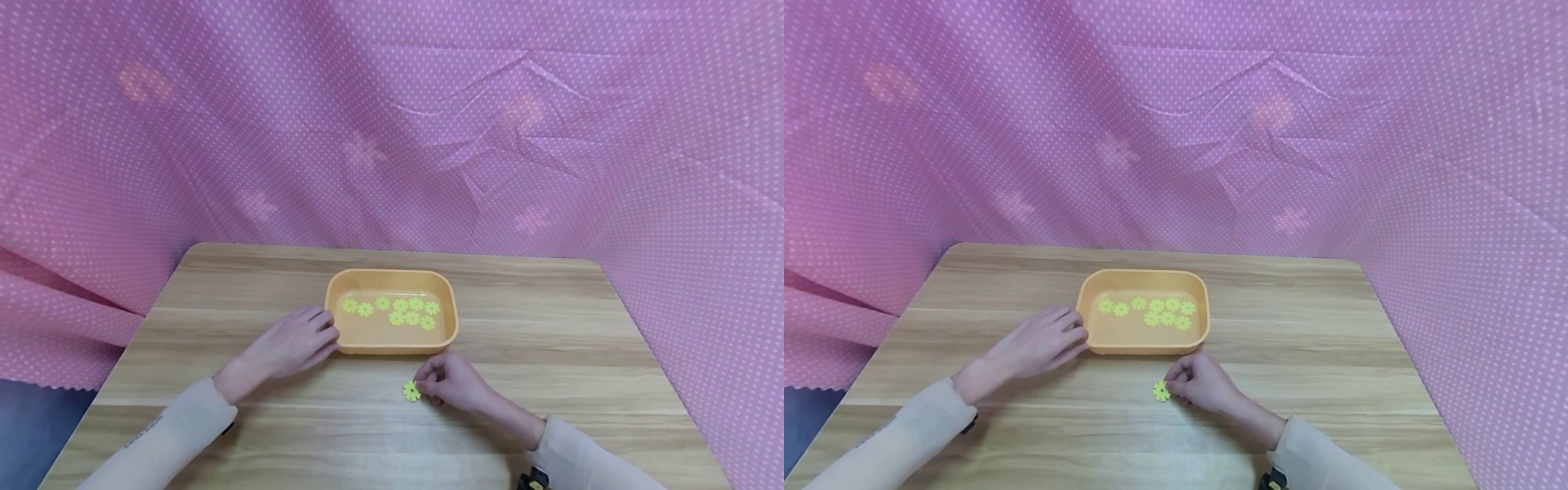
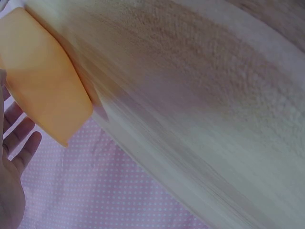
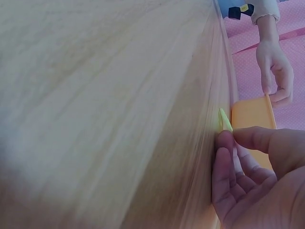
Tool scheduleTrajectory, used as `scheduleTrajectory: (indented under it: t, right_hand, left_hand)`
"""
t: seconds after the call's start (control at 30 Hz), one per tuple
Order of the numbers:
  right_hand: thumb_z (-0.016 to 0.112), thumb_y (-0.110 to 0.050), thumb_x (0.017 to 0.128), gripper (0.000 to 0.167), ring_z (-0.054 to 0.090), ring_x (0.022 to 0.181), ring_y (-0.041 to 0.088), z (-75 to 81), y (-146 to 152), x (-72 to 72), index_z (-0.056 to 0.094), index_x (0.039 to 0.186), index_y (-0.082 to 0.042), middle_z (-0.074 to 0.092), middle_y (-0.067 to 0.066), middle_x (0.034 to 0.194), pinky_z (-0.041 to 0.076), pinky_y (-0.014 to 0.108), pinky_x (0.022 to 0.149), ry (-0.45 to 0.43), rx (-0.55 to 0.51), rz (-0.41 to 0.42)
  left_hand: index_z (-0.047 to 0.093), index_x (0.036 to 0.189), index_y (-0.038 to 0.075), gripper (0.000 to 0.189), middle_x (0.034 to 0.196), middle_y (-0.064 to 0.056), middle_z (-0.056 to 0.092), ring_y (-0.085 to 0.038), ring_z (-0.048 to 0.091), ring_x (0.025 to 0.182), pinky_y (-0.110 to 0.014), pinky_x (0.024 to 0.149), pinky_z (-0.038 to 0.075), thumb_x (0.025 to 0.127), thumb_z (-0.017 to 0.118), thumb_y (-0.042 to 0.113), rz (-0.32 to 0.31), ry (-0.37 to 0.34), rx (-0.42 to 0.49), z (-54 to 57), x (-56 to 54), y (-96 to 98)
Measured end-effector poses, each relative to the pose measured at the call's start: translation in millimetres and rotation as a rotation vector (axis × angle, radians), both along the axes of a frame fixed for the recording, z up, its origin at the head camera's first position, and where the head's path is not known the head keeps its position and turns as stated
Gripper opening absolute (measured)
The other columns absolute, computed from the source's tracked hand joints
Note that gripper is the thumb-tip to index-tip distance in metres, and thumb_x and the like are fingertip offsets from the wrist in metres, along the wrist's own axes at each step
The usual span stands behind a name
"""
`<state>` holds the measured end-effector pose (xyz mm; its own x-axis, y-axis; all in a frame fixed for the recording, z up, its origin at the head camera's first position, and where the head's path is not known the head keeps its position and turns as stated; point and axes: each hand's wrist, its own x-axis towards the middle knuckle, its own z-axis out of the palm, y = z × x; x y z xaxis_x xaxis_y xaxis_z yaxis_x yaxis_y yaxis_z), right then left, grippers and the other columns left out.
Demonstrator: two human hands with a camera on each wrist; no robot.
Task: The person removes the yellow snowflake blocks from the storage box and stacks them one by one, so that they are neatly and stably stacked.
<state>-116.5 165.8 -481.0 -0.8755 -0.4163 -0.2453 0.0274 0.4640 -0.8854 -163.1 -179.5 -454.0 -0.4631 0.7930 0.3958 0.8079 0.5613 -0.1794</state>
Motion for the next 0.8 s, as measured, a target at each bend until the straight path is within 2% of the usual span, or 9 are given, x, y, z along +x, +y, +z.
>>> scheduleTrajectory:
  t: [0.6,0.8]
  right_hand:
    - [0.074,-0.002,0.093,0.007,0.059,0.059,0.011,-0.5,-0.4,-2.2,0.074,0.097,0.003,0.071,0.011,0.075,0.052,0.02,0.052,0.002,0.012,0.02]
    - [0.074,-0.003,0.093,0.01,0.062,0.063,0.014,5.5,2.7,-0.9,0.073,0.1,0.004,0.072,0.016,0.079,0.057,0.024,0.055,0.007,0.007,0.059]
  left_hand:
    - [0.07,0.097,0.019,0.013,0.099,0.001,0.065,-0.017,0.061,0.093,-0.034,0.086,0.058,0.094,0.077,0.03,-0.002,0.011,0.007,-1.1,0.0,-0.5]
    - [0.07,0.097,0.019,0.013,0.099,0.001,0.066,-0.017,0.061,0.093,-0.035,0.087,0.058,0.095,0.076,0.03,0.002,0.001,0.008,-1.7,0.3,-0.8]
